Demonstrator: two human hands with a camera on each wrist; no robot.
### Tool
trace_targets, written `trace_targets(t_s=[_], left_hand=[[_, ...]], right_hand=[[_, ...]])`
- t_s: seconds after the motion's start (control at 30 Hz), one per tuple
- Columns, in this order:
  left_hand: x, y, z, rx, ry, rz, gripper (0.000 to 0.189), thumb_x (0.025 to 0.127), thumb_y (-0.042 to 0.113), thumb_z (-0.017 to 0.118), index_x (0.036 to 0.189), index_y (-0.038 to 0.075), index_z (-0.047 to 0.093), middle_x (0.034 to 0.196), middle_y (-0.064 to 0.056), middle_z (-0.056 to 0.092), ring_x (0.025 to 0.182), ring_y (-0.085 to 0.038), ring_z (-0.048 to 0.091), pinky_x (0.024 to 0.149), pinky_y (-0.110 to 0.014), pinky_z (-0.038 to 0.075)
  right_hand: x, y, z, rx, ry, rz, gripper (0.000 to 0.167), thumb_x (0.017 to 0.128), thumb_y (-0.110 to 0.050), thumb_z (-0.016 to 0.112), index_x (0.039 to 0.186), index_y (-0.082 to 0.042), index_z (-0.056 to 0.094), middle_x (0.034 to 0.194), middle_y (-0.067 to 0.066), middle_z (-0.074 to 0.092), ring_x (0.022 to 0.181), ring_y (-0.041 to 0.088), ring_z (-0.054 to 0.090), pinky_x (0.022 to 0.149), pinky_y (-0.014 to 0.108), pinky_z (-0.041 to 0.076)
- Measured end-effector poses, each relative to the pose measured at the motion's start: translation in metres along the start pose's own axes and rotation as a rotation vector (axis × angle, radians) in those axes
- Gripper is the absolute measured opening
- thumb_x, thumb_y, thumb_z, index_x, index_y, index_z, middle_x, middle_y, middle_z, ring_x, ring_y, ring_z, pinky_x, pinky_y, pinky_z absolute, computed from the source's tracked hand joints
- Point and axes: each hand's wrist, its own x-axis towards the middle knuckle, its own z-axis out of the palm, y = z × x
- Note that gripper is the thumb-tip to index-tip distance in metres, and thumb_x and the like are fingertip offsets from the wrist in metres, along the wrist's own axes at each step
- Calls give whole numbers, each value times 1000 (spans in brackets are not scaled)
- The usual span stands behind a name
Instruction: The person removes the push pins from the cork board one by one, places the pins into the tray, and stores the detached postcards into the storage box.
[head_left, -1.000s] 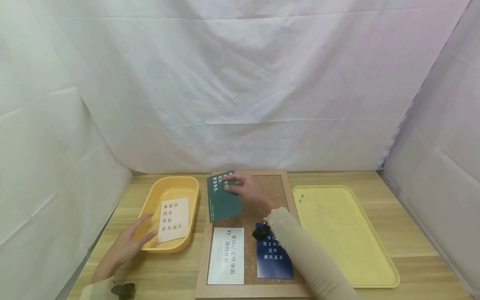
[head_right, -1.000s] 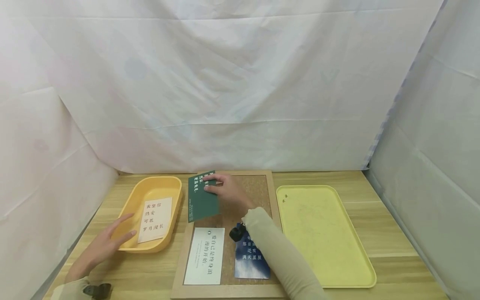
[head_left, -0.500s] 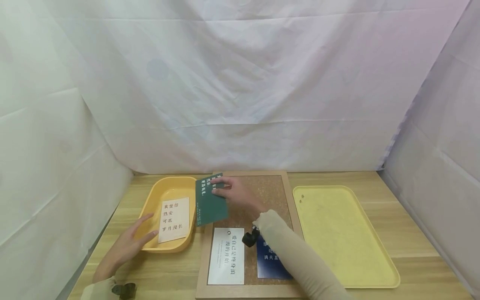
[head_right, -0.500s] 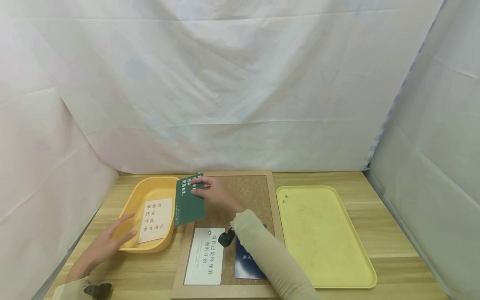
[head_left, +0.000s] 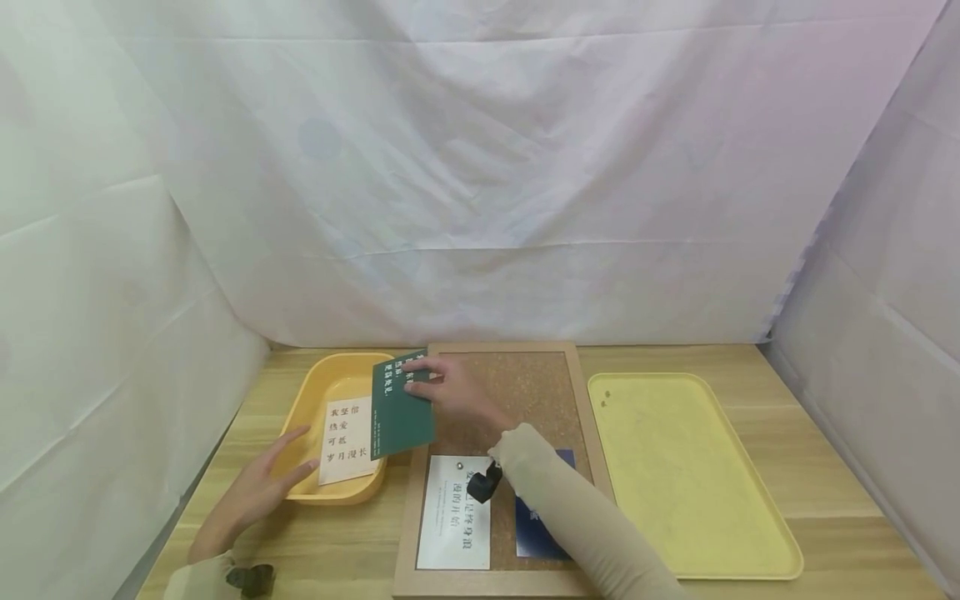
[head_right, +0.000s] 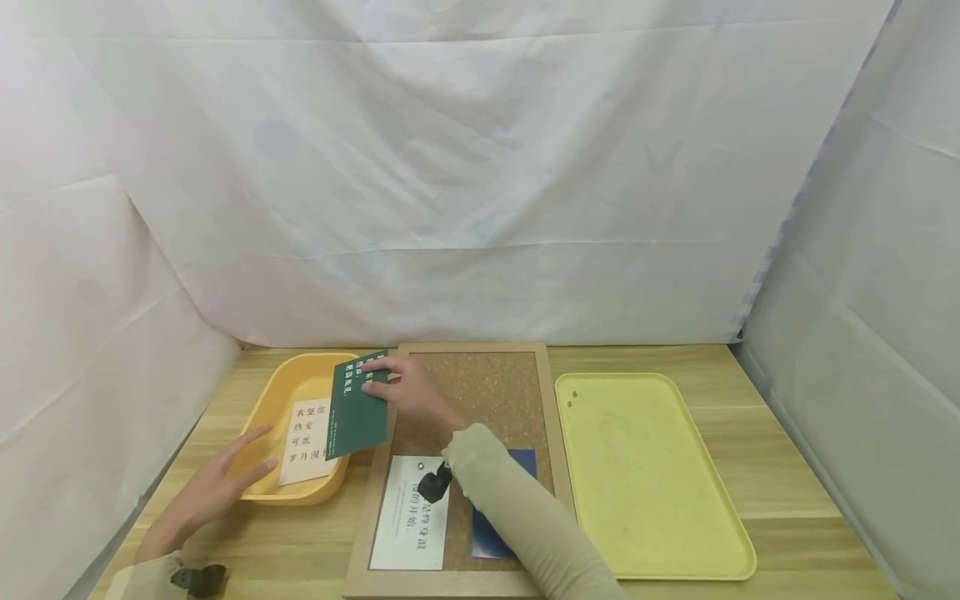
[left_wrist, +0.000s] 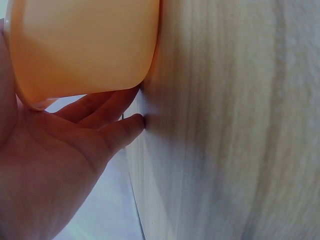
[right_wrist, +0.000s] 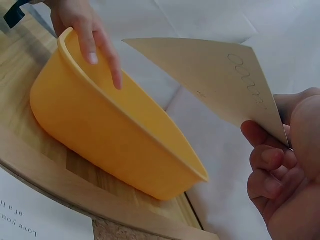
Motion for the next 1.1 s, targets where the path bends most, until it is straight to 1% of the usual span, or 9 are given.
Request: trace_targets(t_s=[0.17,0.23,0.3,0.37,0.43,0.5,0.73,0.93,1.1], left_hand=[[1,1,1,5,-9,-18,73,97,48,58,154,12,32,156,-29,29,140,-55,27,105,-74,26],[1,1,1,8,-11,-22,73,97,49,58,154,12,32,156,-29,29,140,-55,27,105,-74,26],[1,1,2,12,-12,-22,74,97,49,58,154,12,32,156,-29,29,139,-55,27,105,-74,26],[1,1,2,10,-12,-20,73,97,50,58,154,12,32,156,-29,29,139,-55,27,105,-74,26],[2,0,1,8,-12,-16,73,97,49,57,154,11,32,157,-29,29,140,-55,27,105,-74,26],[2,1,1,2,-14,-17,73,97,50,57,154,11,31,157,-29,28,140,-55,26,105,-74,26],[2,2,0,-9,-12,-35,74,97,51,57,155,13,31,157,-28,28,141,-54,26,106,-74,25],[2,2,0,-18,-15,-31,75,96,52,58,155,13,31,157,-28,28,141,-55,25,105,-75,24],[1,3,-1,-28,-18,-23,75,96,52,57,155,13,31,157,-28,27,141,-56,24,104,-77,23]], right_hand=[[0,-1,6,26,-7,46,30,94,-26,69,124,-30,68,129,0,56,97,13,69,82,32,58],[0,-2,8,13,-16,53,30,94,-29,70,124,-32,68,130,-2,56,97,11,68,83,32,57],[0,-2,9,-25,-21,49,31,94,-31,69,125,-33,67,131,-4,57,98,10,67,83,32,57],[0,-3,10,-77,-24,26,32,94,-33,68,126,-33,66,132,-4,58,98,10,67,82,30,57],[1,-3,12,-122,-24,5,33,95,-33,67,128,-31,66,132,-5,59,99,9,67,81,28,57],[2,-4,15,-141,-19,-10,33,95,-32,67,128,-29,66,131,-4,60,97,10,67,79,27,57],[6,-1,28,-37,-13,38,33,94,-25,70,127,-23,67,126,-2,63,91,9,67,77,27,57],[10,2,35,-17,-29,39,34,94,-19,69,128,-16,67,127,3,63,88,9,68,73,25,58],[12,3,39,-24,-29,18,33,95,-18,68,128,-13,66,125,4,63,90,10,69,73,24,59]])
